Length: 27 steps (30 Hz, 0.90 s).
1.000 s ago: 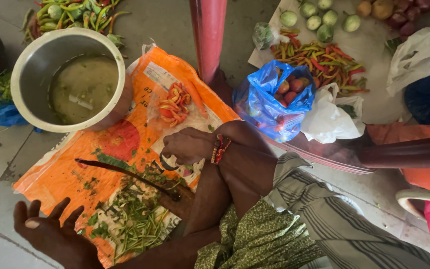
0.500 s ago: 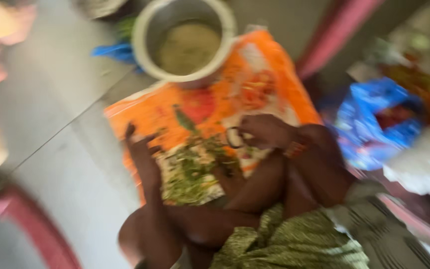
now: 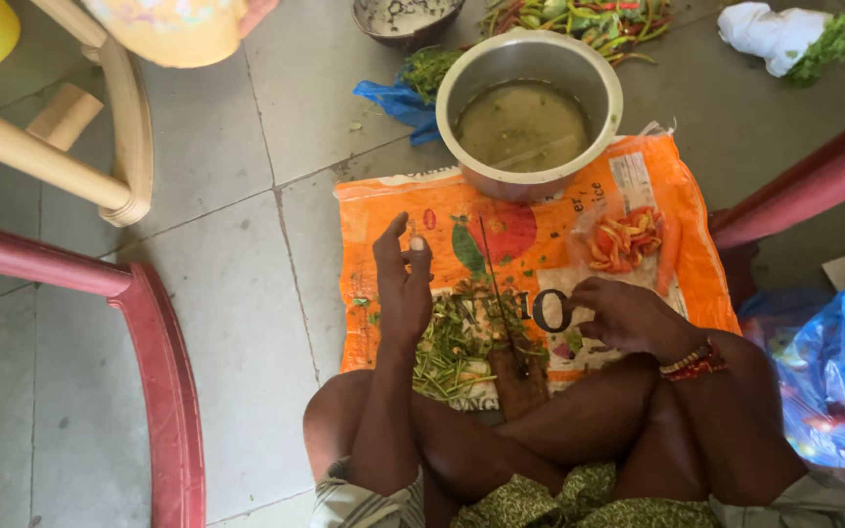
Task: The person sits on the floor and uses a traditional curved blade to slice red tomatoes and green chilies. The sliced vegetables are placed into a metal pot and a metal plate. The person also handles a plastic bag of tomatoes and a white cloth.
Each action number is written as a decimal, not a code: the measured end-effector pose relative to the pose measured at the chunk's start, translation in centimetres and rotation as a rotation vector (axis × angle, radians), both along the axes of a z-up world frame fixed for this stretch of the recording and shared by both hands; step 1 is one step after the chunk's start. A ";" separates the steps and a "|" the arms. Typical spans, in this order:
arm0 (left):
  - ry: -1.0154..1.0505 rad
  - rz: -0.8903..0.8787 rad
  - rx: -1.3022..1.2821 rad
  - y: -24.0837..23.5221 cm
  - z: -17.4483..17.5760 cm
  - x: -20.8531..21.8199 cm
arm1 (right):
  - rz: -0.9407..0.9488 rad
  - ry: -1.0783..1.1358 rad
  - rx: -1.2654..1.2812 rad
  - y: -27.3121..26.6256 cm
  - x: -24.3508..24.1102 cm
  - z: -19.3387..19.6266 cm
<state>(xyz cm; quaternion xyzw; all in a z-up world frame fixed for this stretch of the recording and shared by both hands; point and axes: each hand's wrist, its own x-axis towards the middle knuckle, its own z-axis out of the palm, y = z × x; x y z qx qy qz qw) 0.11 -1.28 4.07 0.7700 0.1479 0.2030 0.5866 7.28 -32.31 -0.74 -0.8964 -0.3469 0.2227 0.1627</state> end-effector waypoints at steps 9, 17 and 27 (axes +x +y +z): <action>0.022 0.011 0.028 0.0 -0.1 0.1 | 0.015 -0.009 -0.009 -0.2 0.2 -0.5; 0.009 -0.010 0.100 0.0 -1.0 0.2 | 0.025 0.013 0.037 -0.5 0.2 -0.5; 0.044 0.001 0.144 0.2 -1.8 0.8 | 0.007 0.042 -0.043 0.1 0.0 0.1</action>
